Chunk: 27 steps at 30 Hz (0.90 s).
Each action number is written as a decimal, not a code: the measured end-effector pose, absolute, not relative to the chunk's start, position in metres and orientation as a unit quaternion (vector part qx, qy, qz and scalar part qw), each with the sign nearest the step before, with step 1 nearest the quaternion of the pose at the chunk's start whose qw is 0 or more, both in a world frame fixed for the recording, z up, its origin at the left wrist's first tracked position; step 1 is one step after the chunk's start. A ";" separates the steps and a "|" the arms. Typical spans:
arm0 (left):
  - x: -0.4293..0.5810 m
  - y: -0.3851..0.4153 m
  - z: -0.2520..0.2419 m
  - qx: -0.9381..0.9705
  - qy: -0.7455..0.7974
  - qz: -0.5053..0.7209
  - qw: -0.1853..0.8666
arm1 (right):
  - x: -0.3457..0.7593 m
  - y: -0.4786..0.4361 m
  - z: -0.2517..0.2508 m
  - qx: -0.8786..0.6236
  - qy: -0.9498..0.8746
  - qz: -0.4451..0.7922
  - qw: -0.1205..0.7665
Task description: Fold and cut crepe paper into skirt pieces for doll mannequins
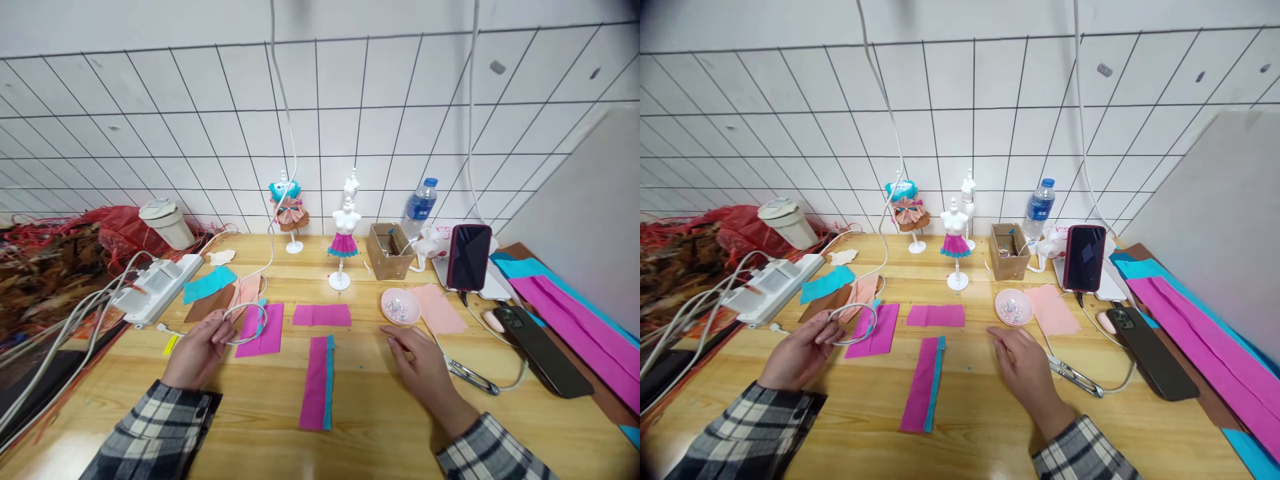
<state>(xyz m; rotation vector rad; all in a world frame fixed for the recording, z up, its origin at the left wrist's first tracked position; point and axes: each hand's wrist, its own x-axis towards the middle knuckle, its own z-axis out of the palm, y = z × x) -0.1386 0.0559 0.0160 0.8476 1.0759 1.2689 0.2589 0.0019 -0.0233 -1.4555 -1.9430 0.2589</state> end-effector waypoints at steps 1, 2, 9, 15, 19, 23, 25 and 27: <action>-0.138 0.056 0.021 0.322 0.436 0.555 0.631 | 0.258 0.003 -0.022 -0.564 -0.743 0.106 0.343; -0.136 0.055 0.026 0.291 0.415 0.557 0.658 | 0.256 0.005 -0.021 -0.568 -0.740 0.112 0.342; -0.109 0.031 0.037 0.446 0.456 0.485 0.598 | 0.243 0.000 -0.025 -0.547 -0.762 0.134 0.321; -0.087 0.019 0.039 0.597 0.464 0.407 0.513 | 0.233 -0.002 -0.013 -0.532 -0.768 0.129 0.334; -0.066 0.005 0.050 0.666 0.447 0.381 0.459 | 0.206 -0.002 0.030 -0.473 -0.779 0.148 0.384; -0.048 -0.006 0.056 0.746 0.455 0.326 0.360 | 0.172 0.001 0.070 -0.403 -0.785 0.167 0.440; -0.042 -0.009 0.058 0.780 0.460 0.320 0.279 | 0.160 0.004 0.076 -0.404 -0.779 0.161 0.452; -0.037 -0.010 0.059 0.803 0.459 0.320 0.207 | 0.153 0.006 0.072 -0.416 -0.769 0.146 0.463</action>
